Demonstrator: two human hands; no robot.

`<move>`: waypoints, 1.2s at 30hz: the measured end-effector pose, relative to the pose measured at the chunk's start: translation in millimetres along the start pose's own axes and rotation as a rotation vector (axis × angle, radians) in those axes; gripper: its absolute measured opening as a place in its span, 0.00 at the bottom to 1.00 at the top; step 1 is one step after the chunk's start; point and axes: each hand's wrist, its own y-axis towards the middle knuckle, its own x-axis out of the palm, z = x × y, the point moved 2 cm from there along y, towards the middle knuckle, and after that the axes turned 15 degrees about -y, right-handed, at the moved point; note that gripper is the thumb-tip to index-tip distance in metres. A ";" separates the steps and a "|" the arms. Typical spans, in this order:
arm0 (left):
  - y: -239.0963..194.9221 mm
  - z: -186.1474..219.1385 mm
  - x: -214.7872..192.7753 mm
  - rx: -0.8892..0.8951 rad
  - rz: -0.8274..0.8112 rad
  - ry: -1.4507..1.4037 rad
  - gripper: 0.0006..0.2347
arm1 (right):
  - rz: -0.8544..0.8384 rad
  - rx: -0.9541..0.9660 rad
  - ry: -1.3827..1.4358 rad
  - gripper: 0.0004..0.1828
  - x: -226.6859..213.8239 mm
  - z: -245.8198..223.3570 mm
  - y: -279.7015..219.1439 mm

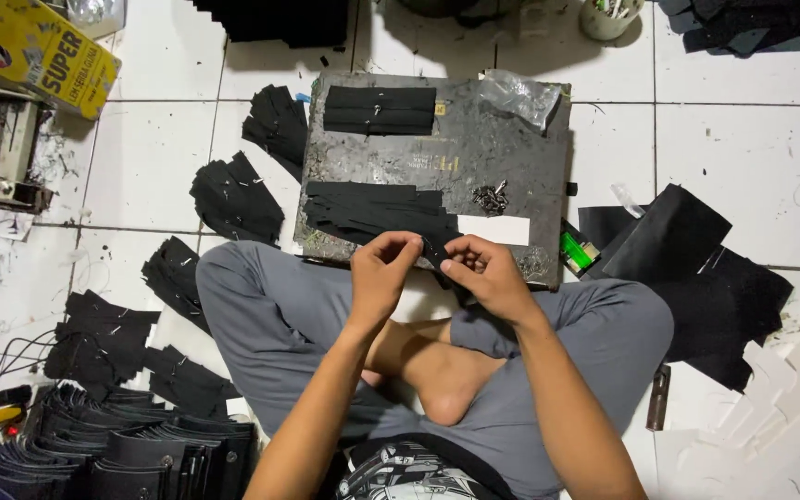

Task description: The person sits cross-legged on the floor with a board on their lap, attaching small metal clips to the ends of black elastic/rubber strap pieces one at a time, folding the strap end and pressing a clip onto it, then placing the finished strap on a growing pile on the board.

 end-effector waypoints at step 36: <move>-5.9 -42.2 -12.2 -0.078 0.174 -0.235 0.06 | -0.083 0.058 0.009 0.10 1.4 -4.1 2.6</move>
